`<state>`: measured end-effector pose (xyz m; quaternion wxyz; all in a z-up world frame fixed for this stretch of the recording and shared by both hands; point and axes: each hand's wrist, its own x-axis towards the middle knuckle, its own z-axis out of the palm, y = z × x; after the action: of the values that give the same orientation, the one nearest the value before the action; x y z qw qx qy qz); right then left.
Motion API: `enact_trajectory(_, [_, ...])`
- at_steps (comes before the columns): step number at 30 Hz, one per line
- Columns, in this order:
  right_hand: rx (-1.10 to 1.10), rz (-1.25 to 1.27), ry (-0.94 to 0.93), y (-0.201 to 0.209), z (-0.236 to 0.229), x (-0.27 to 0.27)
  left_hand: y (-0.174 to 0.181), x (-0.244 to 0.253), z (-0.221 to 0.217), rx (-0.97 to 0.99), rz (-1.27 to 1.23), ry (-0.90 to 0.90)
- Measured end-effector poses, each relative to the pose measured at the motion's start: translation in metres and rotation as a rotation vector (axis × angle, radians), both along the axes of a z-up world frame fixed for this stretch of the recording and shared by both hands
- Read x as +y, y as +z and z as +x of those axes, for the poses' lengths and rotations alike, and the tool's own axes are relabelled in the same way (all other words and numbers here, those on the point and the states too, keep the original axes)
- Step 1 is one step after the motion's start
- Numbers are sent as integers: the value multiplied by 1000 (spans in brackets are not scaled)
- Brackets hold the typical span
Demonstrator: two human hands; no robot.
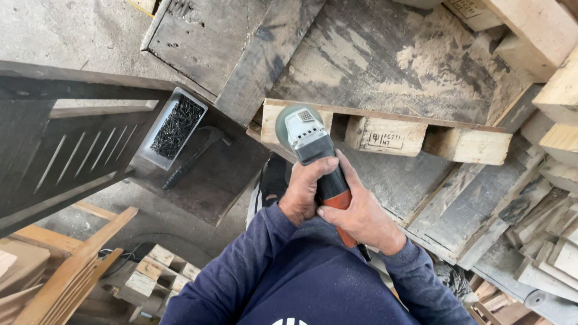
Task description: The person uses an angle grinder with a sanding disc to smooth the edges and surfaces of small wooden blocks. They handle the blocks one at a time, repositioning them on a workbench and occasionally moving them aside to access new pieces.
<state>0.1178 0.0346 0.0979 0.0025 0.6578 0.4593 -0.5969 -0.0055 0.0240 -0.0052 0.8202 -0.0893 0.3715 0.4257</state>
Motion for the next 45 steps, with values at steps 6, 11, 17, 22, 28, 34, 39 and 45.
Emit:
enact_trajectory(6, [39,102,45,-1,13,-3,-1,-2,16,-29,28,17])
enact_trajectory(11, [4,92,35,-4,27,-4,-2,-1,27,-111,41,-5])
enact_trajectory(17, [-132,1,3,1,40,-7,-1,1,42,-146,35,-45])
enact_trajectory(22, [-128,18,-17,14,36,-2,6,2,49,-200,3,-58])
enact_trajectory(28, [-170,-49,71,20,11,18,5,6,23,-175,-12,-15])
enact_trajectory(34, [-186,-107,135,16,-1,25,2,2,6,-174,-15,20])
enact_trajectory(39, [-158,-61,64,14,18,8,5,-4,23,-172,16,-1])
enact_trajectory(45, [-176,-65,4,7,36,-7,1,-7,40,-190,21,-51])
